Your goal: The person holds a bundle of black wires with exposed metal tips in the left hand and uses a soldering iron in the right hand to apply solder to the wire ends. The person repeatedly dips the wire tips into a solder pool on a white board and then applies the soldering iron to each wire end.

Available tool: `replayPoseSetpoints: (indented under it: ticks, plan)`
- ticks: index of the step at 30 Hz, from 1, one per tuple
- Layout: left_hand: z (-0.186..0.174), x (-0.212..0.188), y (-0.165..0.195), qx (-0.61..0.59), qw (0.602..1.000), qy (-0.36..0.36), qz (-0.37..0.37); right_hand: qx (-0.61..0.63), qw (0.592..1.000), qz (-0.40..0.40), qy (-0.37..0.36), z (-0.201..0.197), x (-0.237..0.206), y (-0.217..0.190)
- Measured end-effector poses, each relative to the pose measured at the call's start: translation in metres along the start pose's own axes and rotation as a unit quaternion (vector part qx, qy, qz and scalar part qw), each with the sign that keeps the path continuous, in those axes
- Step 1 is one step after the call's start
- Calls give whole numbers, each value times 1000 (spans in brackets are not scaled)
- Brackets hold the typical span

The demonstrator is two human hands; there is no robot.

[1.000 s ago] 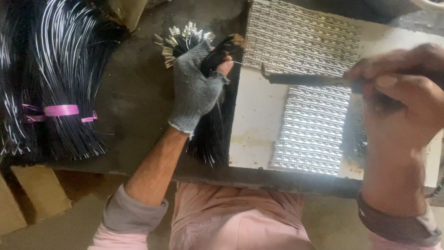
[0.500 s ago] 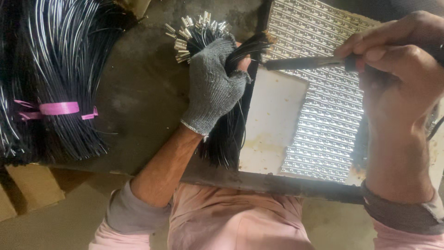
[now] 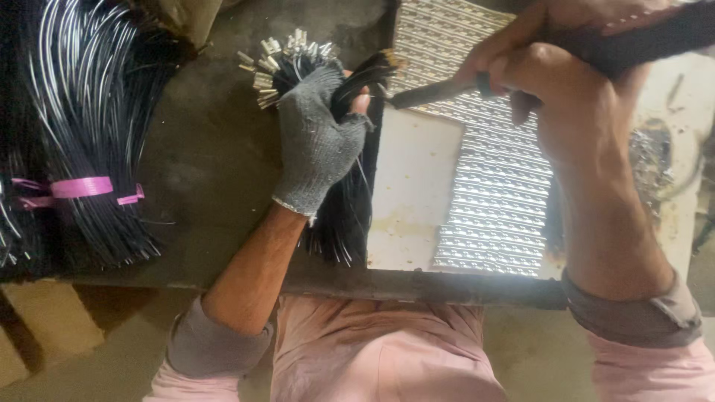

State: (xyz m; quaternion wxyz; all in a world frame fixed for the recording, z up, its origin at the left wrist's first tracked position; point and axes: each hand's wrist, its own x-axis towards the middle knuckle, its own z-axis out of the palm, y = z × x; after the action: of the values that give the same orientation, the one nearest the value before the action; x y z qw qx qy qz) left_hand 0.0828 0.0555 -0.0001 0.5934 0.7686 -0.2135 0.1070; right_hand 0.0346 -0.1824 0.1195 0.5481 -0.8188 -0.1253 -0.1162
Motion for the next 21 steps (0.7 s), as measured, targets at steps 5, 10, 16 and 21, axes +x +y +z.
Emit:
replayPoseSetpoints:
  ticks: [5, 10, 16, 21]
  plan:
    - [2, -1, 5, 22, 1000, 11, 3, 208, 956, 51, 199, -67, -69, 24]
    - [2, -2, 8, 44, 998, -19, 31, 339, 813, 65, 469, -156, -209, 10]
    - [8, -9, 11, -28, 994, -51, -93, 452, 654, 32, 606, -213, -320, 3]
    - [8, -16, 2, 10, 999, -40, -22, 579, 540, -38, 610, -245, -307, 45]
